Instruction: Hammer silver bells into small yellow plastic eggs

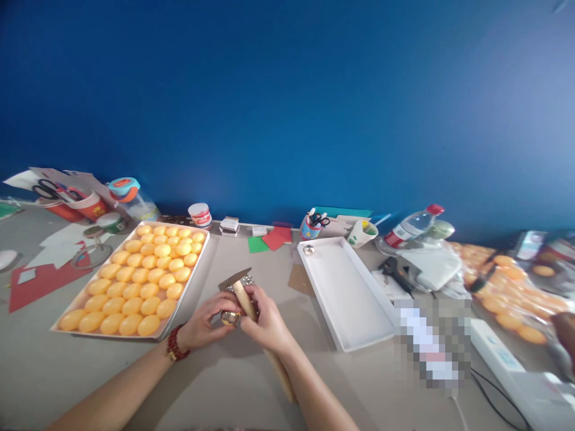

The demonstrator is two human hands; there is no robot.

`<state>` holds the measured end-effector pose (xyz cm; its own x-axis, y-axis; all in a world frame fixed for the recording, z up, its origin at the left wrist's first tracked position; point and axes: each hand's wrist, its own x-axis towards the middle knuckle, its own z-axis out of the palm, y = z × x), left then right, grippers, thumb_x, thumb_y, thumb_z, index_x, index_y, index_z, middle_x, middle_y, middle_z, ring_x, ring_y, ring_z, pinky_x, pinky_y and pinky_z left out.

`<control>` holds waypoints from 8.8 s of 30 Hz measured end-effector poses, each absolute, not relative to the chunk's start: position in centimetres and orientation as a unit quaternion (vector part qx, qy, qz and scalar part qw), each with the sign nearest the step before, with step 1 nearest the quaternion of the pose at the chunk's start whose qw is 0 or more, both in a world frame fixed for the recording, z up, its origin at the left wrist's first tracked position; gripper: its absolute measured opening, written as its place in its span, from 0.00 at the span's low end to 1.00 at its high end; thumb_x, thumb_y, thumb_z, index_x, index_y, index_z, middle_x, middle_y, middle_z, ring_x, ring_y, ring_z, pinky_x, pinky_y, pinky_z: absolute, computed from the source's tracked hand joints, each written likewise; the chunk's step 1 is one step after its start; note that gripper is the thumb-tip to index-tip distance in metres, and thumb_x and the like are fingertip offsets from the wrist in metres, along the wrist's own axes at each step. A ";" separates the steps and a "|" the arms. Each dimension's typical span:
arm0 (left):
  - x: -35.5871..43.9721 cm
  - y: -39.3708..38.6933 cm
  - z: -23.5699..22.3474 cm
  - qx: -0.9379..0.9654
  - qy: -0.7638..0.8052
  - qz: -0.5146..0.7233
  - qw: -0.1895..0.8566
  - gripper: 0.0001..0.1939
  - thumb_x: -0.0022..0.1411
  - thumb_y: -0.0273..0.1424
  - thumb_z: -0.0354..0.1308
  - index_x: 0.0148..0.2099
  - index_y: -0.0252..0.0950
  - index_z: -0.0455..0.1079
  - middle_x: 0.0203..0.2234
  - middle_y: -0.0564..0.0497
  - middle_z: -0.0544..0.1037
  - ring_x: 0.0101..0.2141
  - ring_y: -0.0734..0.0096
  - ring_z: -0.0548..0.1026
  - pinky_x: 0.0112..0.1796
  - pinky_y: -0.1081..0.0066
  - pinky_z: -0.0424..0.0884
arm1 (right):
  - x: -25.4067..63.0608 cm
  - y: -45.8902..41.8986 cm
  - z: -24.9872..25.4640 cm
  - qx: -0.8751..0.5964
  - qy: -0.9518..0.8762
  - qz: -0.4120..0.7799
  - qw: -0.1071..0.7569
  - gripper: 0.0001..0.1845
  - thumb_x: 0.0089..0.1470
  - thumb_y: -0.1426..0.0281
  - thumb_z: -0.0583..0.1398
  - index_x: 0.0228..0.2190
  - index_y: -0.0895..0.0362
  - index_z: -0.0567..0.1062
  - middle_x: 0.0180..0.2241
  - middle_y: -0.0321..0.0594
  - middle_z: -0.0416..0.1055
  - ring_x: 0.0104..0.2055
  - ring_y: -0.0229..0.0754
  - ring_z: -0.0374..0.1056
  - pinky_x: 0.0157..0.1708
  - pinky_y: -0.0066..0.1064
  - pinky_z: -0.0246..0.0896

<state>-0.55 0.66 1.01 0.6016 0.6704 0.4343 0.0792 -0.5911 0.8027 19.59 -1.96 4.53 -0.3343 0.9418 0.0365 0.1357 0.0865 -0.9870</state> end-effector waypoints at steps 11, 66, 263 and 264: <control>-0.4 0.5 -0.3 0.628 0.234 0.431 0.604 0.14 0.63 0.31 0.60 0.50 0.37 0.68 0.42 0.45 0.74 0.41 0.65 0.75 0.43 0.65 0.72 | 19.3 -2.2 4.0 -0.430 -0.583 0.565 0.395 0.15 0.61 0.63 0.56 0.49 0.53 0.64 0.28 0.32 0.68 0.16 0.29 0.59 0.15 0.21 0.56; -0.4 1.4 0.4 0.429 0.268 0.530 0.680 0.14 0.61 0.32 0.62 0.48 0.37 0.69 0.30 0.52 0.77 0.33 0.68 0.77 0.39 0.67 0.72 | 20.3 -2.7 5.5 -0.516 -0.738 0.266 0.343 0.13 0.60 0.67 0.54 0.46 0.56 0.67 0.24 0.33 0.68 0.21 0.36 0.63 0.22 0.24 0.55; 0.1 0.4 1.9 0.750 0.224 0.467 0.411 0.17 0.61 0.38 0.62 0.50 0.39 0.71 0.42 0.45 0.73 0.46 0.60 0.69 0.49 0.60 0.67 | 18.8 -1.3 2.6 -0.321 -0.433 0.719 0.438 0.28 0.48 0.61 0.70 0.45 0.55 0.65 0.30 0.32 0.73 0.11 0.25 0.56 0.08 0.18 0.49; 0.1 0.3 2.0 0.754 0.225 0.465 0.406 0.17 0.61 0.38 0.62 0.50 0.38 0.71 0.42 0.45 0.74 0.46 0.60 0.69 0.49 0.61 0.67 | 18.8 -1.3 2.6 -0.325 -0.433 0.718 0.437 0.28 0.47 0.61 0.70 0.45 0.55 0.65 0.30 0.32 0.73 0.11 0.25 0.56 0.08 0.18 0.49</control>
<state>0.10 0.33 2.02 0.4658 0.7166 0.5191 -0.0389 -0.5695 0.8211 18.76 -1.32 2.60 -0.4066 0.9095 -0.0870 -0.3466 -0.2416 -0.9064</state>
